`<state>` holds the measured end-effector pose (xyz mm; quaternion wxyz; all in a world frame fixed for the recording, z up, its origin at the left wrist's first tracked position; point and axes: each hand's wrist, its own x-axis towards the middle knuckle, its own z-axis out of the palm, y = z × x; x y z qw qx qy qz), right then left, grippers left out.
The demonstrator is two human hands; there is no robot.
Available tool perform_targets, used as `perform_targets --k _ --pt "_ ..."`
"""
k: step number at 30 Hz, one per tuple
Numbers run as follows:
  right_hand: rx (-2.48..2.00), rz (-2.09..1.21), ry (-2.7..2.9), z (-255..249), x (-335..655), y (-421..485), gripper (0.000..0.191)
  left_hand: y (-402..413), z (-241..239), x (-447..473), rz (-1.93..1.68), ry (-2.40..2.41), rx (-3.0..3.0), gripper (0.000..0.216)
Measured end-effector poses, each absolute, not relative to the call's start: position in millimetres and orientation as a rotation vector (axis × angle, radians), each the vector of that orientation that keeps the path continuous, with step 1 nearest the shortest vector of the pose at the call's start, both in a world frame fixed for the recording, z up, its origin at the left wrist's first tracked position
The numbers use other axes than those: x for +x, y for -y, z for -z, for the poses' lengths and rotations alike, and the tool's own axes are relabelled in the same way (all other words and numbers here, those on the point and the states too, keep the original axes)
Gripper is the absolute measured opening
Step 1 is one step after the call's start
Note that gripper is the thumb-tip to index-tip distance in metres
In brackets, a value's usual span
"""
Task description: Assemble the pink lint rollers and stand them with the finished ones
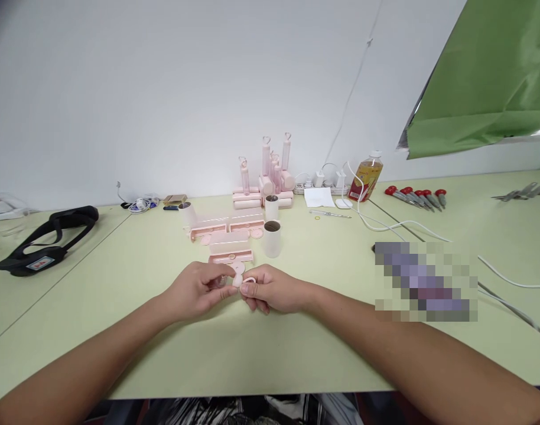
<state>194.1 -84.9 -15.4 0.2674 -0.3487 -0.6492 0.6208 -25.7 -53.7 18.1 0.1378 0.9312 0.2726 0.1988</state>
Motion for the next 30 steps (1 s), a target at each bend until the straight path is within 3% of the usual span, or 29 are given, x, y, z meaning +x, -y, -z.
perform_targets --k 2,6,9,16,30 --pt "-1.007 -1.57 1.823 10.5 197.9 84.7 0.037 47.7 -20.8 -30.8 -0.674 -0.871 2.576 0.02" --pt "-1.36 -0.983 2.128 -5.4 209.9 85.5 0.038 33.8 -24.1 -43.6 -0.891 -1.044 2.398 0.018" --pt "-1.731 -0.738 2.212 -13.7 222.8 84.2 0.04 26.8 -21.6 -49.0 -1.0 -0.982 2.279 0.011" --pt "-2.148 -0.588 2.147 -17.9 243.8 71.4 0.038 23.3 -12.7 -46.8 -1.013 -0.933 2.239 0.012" --pt "-2.013 -0.419 1.986 -3.1 238.8 44.9 0.035 33.1 -17.1 -39.7 -1.163 -0.799 2.153 0.017"
